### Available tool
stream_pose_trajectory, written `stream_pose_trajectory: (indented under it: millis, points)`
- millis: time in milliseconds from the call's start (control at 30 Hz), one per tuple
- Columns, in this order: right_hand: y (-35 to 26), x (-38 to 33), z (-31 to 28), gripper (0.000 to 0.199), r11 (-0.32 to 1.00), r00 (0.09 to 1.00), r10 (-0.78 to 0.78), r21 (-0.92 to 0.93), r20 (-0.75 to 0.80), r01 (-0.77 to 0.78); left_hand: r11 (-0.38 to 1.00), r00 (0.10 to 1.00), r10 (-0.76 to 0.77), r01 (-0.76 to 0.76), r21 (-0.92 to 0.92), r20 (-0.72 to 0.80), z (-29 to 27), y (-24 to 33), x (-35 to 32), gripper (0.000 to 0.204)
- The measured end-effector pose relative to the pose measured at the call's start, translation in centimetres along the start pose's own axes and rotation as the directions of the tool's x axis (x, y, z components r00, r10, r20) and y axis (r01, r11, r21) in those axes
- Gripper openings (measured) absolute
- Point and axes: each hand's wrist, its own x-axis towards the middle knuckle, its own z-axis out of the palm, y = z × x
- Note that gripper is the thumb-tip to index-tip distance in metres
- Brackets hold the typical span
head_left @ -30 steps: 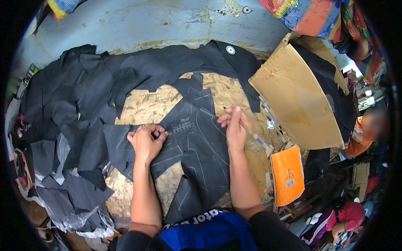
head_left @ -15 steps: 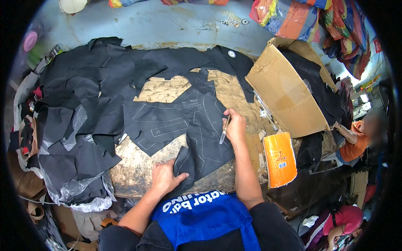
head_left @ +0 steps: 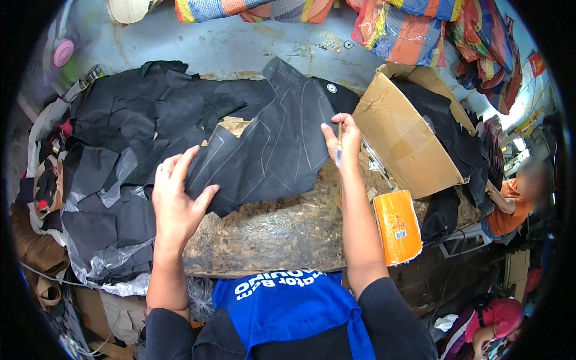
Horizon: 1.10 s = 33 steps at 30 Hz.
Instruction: The person marks black fabric with a pen and ruler, then cuts along the marked lines using scissors. The cut pieces are placed into a cardboard box. The person also handles a colorful woven bag and a small plastic bag containing wooden sticks.
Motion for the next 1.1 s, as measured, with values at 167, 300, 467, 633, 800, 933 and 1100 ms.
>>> stream_pose_trajectory:
  millis: [167, 300, 467, 633, 800, 933, 1100]
  points:
    - [4.5, -1.6, 0.3, 0.055, 0.832, 0.88, 0.425, -0.474, 0.213, -0.287, 0.997, 0.957, 0.013, -0.036, 0.074, 0.29, 5.7, -1.6, -3.7, 0.074]
    - [4.8, -4.4, 2.5, 0.067, 0.796, 0.896, 0.425, -0.524, 0.125, -0.304, 0.987, 0.716, -0.116, 0.008, 0.158, 0.689, 10.9, -2.0, -8.8, 0.097]
    - [3.5, -3.5, 5.2, 0.066, 0.701, 0.813, 0.566, -0.598, 0.136, -0.388, 0.978, 0.852, -0.196, 0.131, 0.165, 0.485, 12.9, -2.8, -11.0, 0.097]
    - [5.0, -3.5, 7.7, 0.058, 0.727, 0.86, 0.508, -0.555, 0.038, -0.405, 0.936, 0.915, -0.342, 0.309, 0.171, 0.215, 13.1, -3.5, -10.7, 0.088]
    - [6.9, -2.8, 5.0, 0.049, 0.842, 0.869, 0.468, -0.38, 0.161, -0.383, 0.93, 0.927, -0.367, 0.368, 0.0, 0.079, 12.9, -4.7, -11.1, 0.078]
    - [5.5, 1.0, -3.7, 0.039, 0.87, 0.919, 0.385, -0.367, 0.088, -0.329, 0.93, 0.937, -0.347, 0.342, -0.137, -0.019, 12.5, -5.6, -11.8, 0.07]
    - [2.0, -0.5, -3.5, 0.052, 0.994, 0.922, 0.042, 0.075, 0.386, -0.077, 0.956, 0.958, -0.288, 0.288, -0.058, 0.006, 13.4, -5.9, -12.0, 0.065]
